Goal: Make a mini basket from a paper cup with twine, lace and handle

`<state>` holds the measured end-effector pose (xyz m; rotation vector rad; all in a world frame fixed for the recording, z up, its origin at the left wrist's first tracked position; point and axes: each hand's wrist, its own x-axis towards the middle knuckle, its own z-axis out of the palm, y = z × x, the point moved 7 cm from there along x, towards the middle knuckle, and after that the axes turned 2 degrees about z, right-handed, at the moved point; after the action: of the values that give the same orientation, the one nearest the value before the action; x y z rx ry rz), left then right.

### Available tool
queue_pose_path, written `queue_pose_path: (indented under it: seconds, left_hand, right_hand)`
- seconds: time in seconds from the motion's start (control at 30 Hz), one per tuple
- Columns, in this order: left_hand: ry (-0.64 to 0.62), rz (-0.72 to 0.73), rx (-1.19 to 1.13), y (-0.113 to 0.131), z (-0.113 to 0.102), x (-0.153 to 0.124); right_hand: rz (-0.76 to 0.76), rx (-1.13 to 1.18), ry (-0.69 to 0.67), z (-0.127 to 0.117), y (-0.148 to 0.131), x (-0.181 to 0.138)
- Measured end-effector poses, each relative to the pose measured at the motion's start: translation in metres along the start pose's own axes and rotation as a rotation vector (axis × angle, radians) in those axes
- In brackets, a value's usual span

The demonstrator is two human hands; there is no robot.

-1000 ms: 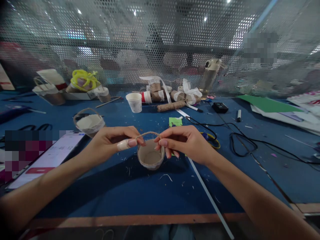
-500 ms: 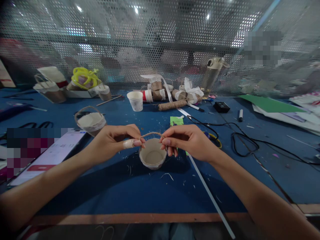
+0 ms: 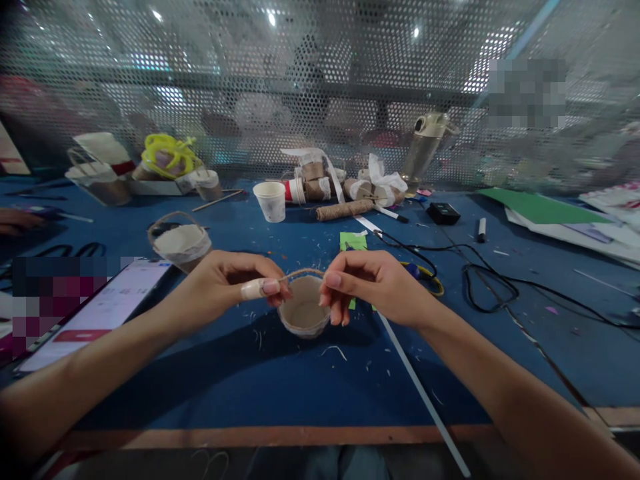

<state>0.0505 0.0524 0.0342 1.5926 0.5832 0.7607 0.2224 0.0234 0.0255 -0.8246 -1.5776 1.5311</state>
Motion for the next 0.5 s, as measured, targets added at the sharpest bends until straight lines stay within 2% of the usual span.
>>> queue_pose_path:
  seconds: [0.5]
  left_hand:
    - [-0.033, 0.004, 0.151, 0.0029, -0.0034, 0.0017]
  right_hand:
    - [-0.006, -0.083, -0.012, -0.0021, 0.0004, 0.0007]
